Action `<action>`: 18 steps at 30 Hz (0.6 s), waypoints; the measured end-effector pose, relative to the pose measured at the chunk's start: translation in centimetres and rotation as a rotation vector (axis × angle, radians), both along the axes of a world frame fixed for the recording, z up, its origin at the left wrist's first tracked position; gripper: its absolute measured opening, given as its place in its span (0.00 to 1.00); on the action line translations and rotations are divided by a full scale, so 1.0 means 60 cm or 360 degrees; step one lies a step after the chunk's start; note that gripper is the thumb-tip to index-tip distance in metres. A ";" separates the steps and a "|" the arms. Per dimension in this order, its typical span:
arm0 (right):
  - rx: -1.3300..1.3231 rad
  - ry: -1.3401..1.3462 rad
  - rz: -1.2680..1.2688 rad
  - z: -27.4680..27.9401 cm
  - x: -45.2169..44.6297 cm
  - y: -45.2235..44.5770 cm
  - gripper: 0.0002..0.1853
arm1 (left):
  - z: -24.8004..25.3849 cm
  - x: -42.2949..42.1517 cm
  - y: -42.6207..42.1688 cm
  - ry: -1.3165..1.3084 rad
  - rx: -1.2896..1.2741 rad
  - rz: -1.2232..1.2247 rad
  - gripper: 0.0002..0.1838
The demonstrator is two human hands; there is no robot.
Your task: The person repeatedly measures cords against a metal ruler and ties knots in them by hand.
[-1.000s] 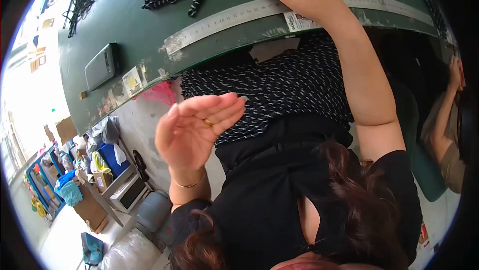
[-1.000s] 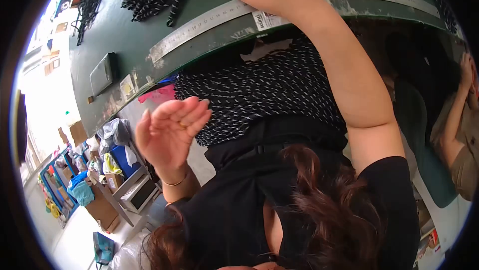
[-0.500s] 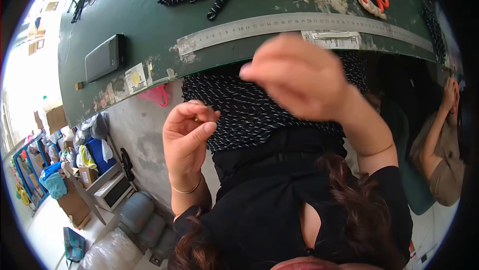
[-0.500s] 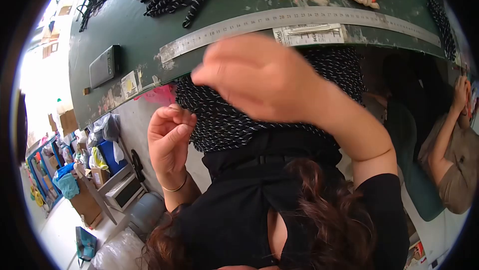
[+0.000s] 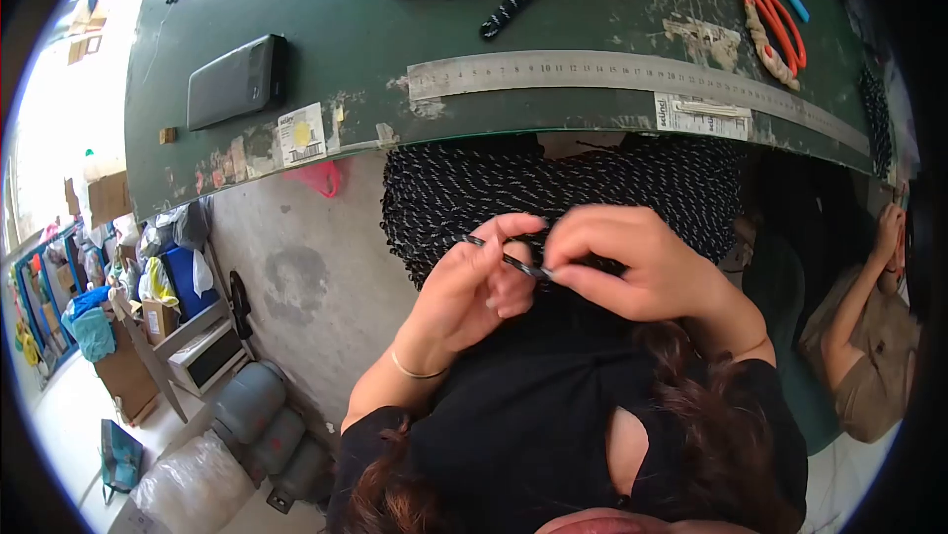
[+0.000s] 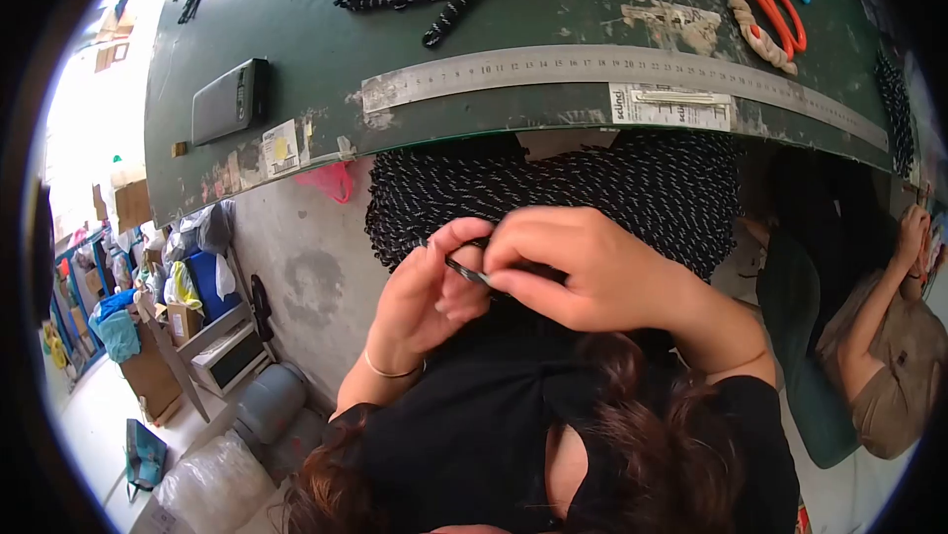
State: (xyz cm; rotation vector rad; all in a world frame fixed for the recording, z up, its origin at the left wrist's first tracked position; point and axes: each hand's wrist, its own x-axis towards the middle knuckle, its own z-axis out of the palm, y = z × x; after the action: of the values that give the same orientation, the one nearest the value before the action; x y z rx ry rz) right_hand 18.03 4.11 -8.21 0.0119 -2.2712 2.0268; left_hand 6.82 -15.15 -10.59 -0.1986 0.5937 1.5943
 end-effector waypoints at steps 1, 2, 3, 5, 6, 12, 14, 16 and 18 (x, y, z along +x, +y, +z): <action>0.0003 0.0002 0.0008 0.015 0.011 0.010 0.06 | -0.008 0.002 0.003 -0.0510 0.0246 0.0255 0.08; 0.0046 -0.0084 -0.0011 0.031 0.025 0.023 0.06 | -0.009 0.000 0.005 -0.0509 0.0254 0.0260 0.08; 0.0090 -0.0170 -0.0029 0.046 0.042 0.039 0.05 | -0.010 -0.003 0.006 -0.0307 0.0328 0.0301 0.08; 0.0045 -0.0258 -0.0240 0.075 0.090 0.080 0.07 | -0.011 -0.009 0.008 0.0107 0.0470 0.0393 0.08; 0.0083 -0.0178 -0.0352 0.078 0.126 0.106 0.07 | -0.010 -0.010 0.007 0.0116 0.0475 0.0408 0.08; 0.0353 -0.0590 -0.1567 0.071 0.338 0.241 0.09 | 0.004 -0.006 0.019 0.0871 0.0204 0.0071 0.08; 0.0784 -0.0663 -0.1501 0.053 0.335 0.251 0.08 | 0.003 -0.004 0.028 0.0931 0.0167 0.0026 0.09; 0.1632 -0.0801 -0.1349 0.053 0.292 0.247 0.08 | -0.001 -0.002 0.044 0.0987 0.0074 0.0037 0.09; 0.1753 -0.0509 -0.1077 0.076 0.191 0.187 0.08 | -0.002 -0.001 0.055 0.1017 0.0047 0.0035 0.09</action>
State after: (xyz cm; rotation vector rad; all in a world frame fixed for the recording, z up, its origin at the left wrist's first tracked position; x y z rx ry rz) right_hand 29.46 15.36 -3.65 -0.8822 -2.7077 0.3695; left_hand 6.76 -11.87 -10.73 0.3441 1.0565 1.6828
